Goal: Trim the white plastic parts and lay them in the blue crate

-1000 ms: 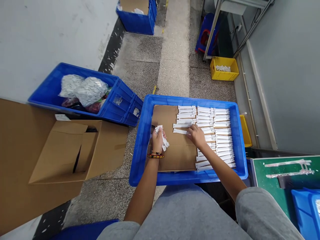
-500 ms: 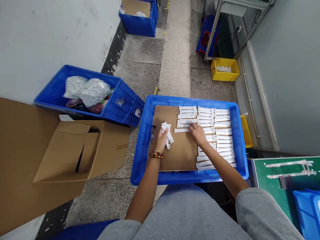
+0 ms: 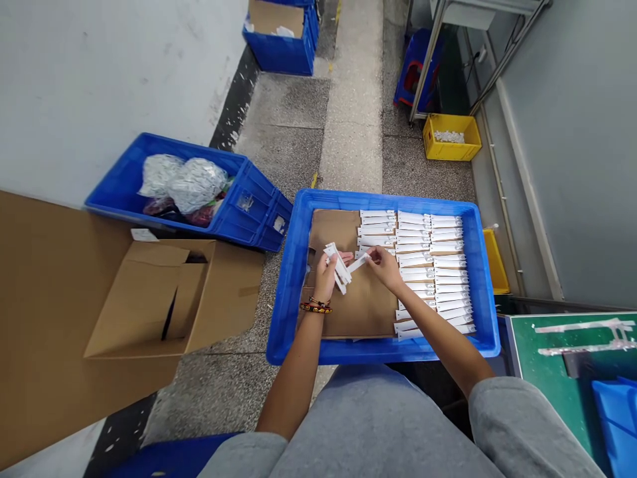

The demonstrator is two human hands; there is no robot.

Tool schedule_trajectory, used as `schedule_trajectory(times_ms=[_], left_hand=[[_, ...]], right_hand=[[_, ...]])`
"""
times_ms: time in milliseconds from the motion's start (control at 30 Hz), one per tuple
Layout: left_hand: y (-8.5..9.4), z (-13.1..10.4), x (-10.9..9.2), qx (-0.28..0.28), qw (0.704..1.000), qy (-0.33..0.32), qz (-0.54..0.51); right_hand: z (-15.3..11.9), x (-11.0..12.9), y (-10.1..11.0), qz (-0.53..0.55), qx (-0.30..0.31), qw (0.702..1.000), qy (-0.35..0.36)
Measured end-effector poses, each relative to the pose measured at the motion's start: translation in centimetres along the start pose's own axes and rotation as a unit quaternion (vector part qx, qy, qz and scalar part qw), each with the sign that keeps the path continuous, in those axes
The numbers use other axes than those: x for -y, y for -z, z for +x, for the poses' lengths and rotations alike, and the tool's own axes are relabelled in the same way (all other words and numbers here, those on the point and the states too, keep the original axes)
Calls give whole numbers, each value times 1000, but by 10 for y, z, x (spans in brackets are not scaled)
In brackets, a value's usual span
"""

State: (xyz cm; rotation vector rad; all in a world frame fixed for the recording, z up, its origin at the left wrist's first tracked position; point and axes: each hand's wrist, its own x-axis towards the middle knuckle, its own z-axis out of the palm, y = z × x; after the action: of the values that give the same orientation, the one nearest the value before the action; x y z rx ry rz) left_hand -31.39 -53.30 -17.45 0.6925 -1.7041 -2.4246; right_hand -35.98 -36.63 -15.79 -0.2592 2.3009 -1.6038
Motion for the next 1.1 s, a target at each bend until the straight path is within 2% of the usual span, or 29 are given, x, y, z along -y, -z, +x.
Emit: schedule_trajectory(times_ms=[133,233,333,433,533,600,733,833,900,1000,1100], left_hand=[[8,2,-4,-121,991,12,-63],[12,1,-10,-165,983,11,-83],[11,-1,-13,-152,984,15,-92],[8,-1,-13,-133,987,28,-91],[8,-1,-12,-118,988,32,-92],[8,-1,-10,-111,989,34,-97],[9,0,-8,-103,988,44,-104],[10,0,-7,-108,988,48,-98],[9,0,-7,-98,990,47,-90],[7,0,-7,-51,995,56,-70],[4,-1,-7,4,997,67,-50]], right_hand=[[-14,-14,18,-28,-19,999,5],[-17,-19,28,-78,-22,996,42],[-12,-16,33,-152,6,982,117],[-9,-5,31,-306,41,933,184],[-15,8,17,-435,78,880,177],[-22,15,-1,-467,116,863,156],[-34,23,-37,-495,151,850,96],[-46,23,-50,-510,184,836,87],[-55,20,-49,-512,214,824,113],[-68,12,-38,-499,234,821,149],[-72,2,-21,-443,224,853,164]])
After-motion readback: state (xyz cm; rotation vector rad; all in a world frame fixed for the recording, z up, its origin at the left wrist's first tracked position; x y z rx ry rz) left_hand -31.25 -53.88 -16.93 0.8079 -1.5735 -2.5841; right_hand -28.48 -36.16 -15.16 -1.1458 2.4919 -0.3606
